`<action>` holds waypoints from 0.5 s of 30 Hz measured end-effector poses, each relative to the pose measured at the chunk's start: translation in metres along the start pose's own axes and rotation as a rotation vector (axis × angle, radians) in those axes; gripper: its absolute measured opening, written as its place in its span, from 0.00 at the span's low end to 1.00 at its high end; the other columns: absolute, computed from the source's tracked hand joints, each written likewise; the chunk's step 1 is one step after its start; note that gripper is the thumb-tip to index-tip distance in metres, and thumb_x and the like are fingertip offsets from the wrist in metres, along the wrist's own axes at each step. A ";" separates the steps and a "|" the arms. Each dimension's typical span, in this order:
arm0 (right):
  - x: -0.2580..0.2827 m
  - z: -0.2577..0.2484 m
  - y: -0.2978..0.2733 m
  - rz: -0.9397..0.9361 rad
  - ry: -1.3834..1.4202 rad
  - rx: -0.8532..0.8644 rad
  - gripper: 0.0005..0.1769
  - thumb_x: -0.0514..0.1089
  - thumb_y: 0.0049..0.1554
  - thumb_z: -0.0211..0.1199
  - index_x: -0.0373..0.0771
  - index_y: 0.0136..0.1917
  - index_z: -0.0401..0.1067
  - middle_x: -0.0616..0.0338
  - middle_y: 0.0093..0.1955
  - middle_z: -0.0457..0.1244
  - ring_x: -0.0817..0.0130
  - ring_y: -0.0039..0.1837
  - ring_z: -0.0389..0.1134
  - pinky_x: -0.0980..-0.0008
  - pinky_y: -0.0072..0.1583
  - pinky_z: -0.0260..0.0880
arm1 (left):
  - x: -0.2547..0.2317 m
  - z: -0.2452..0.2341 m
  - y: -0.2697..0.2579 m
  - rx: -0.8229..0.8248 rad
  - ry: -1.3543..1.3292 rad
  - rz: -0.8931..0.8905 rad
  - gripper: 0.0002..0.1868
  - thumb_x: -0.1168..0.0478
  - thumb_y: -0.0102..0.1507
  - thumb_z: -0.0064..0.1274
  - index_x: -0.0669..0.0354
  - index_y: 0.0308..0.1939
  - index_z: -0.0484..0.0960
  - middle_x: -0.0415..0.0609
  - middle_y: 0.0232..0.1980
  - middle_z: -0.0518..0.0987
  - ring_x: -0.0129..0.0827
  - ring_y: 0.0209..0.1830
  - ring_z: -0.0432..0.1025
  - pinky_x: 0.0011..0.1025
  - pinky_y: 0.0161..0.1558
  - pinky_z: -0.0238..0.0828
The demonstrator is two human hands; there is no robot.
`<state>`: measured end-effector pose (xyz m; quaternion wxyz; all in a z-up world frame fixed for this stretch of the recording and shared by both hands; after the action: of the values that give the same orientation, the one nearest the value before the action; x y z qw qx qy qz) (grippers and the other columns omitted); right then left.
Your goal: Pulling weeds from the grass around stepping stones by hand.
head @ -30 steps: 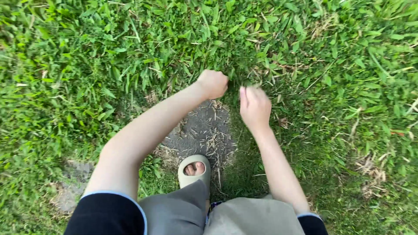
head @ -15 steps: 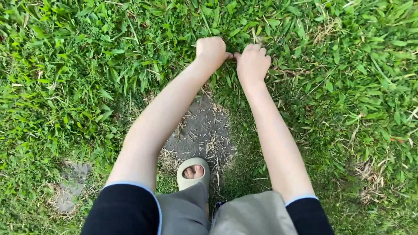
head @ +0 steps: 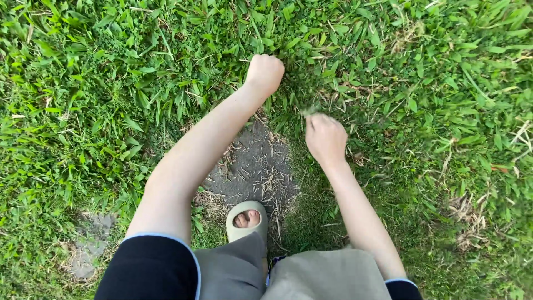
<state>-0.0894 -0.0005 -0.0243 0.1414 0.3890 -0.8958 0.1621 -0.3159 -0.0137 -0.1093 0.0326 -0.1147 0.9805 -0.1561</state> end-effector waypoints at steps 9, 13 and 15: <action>-0.015 -0.054 -0.004 -0.002 -0.056 -0.085 0.18 0.45 0.62 0.63 0.31 0.59 0.67 0.47 0.54 0.64 0.52 0.54 0.67 0.55 0.53 0.70 | -0.060 -0.068 -0.080 0.192 -0.139 0.164 0.09 0.62 0.59 0.52 0.54 0.39 0.86 0.51 0.39 0.86 0.43 0.39 0.82 0.43 0.38 0.79; 0.055 -0.085 0.037 -0.083 -0.215 -0.251 0.38 0.48 0.46 0.76 0.27 0.63 0.67 0.44 0.61 0.61 0.51 0.63 0.62 0.54 0.57 0.67 | -0.018 -0.085 -0.081 0.451 -0.186 -0.019 0.16 0.56 0.63 0.47 0.57 0.46 0.87 0.53 0.49 0.85 0.45 0.47 0.81 0.45 0.47 0.77; 0.088 -0.086 0.064 -0.039 -0.160 -0.156 0.35 0.53 0.50 0.76 0.29 0.61 0.67 0.46 0.60 0.61 0.52 0.63 0.62 0.54 0.57 0.67 | 0.026 -0.077 -0.074 0.468 -0.187 -0.125 0.17 0.55 0.63 0.47 0.56 0.49 0.87 0.53 0.52 0.84 0.45 0.50 0.80 0.45 0.50 0.75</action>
<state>-0.1843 0.0183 0.0760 0.1023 0.4060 -0.9063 0.0575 -0.3332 -0.0651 -0.0141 0.1392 -0.1785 0.9014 -0.3691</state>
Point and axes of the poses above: each hand's wrist, its own y-axis towards the middle knuckle, its own z-axis out of the palm, x = y × z, the point moved 4 cm from there along y, towards the middle knuckle
